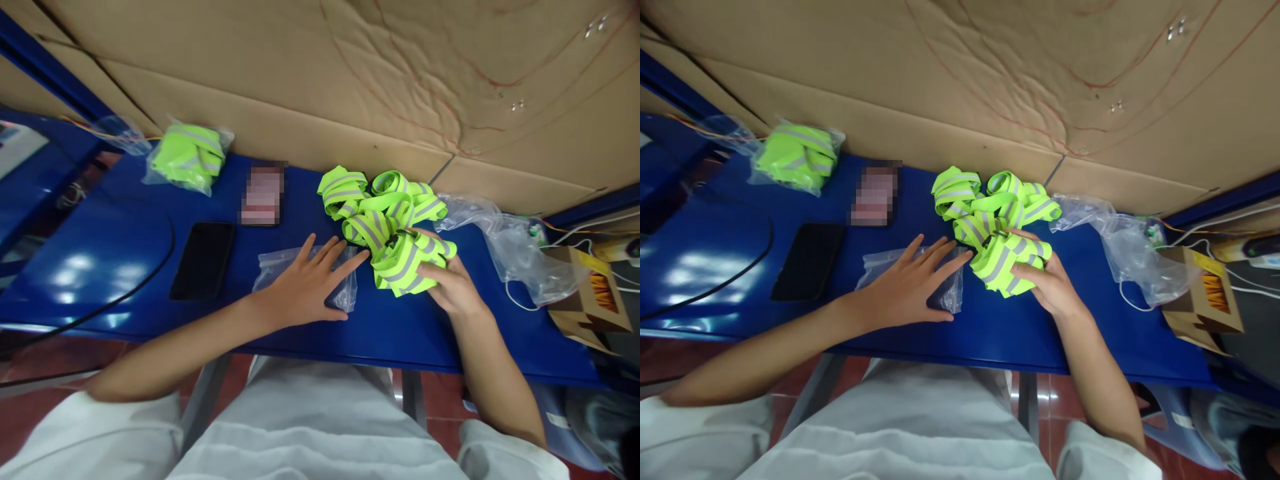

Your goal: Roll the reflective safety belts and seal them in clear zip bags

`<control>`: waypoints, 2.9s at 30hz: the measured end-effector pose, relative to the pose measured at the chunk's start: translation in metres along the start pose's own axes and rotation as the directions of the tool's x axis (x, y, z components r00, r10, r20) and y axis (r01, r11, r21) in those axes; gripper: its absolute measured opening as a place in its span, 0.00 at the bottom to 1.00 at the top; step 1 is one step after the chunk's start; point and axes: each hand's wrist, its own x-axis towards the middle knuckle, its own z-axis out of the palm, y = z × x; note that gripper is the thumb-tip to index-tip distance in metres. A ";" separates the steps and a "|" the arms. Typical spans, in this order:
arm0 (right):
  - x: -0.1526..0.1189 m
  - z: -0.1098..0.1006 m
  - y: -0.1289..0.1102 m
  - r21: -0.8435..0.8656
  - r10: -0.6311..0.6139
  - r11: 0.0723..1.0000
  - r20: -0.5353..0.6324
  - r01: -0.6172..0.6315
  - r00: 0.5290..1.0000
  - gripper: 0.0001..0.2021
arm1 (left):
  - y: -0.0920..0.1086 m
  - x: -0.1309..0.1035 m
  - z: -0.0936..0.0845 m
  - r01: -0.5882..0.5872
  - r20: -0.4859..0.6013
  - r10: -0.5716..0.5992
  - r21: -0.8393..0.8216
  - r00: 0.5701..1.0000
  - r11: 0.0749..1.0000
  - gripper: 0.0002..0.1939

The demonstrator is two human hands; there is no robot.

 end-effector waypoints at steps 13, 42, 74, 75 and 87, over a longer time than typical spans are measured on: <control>-0.018 0.024 -0.014 -0.274 0.023 0.897 0.812 0.346 0.583 0.27 | -0.025 -0.009 -0.029 -0.179 -0.125 0.128 -0.645 0.984 0.743 0.53; -0.010 0.030 0.004 -0.297 0.096 0.954 0.158 -0.046 0.983 0.20 | -0.004 -0.005 0.008 -0.123 -0.393 0.223 0.264 0.892 0.957 0.48; -0.017 0.060 0.031 -0.524 -0.321 0.801 0.033 0.290 0.947 0.08 | 0.009 -0.001 0.022 -0.166 -0.225 0.141 -0.096 0.964 0.982 0.65; -0.018 0.062 0.032 -0.508 -0.312 0.819 -0.002 0.268 0.950 0.09 | 0.010 -0.001 0.022 -0.171 -0.218 0.159 -0.038 0.963 0.985 0.65; -0.027 0.080 0.039 -0.544 -0.349 0.774 0.061 0.324 0.935 0.06 | 0.018 0.002 0.011 -0.161 -0.241 0.172 0.066 0.955 0.985 0.49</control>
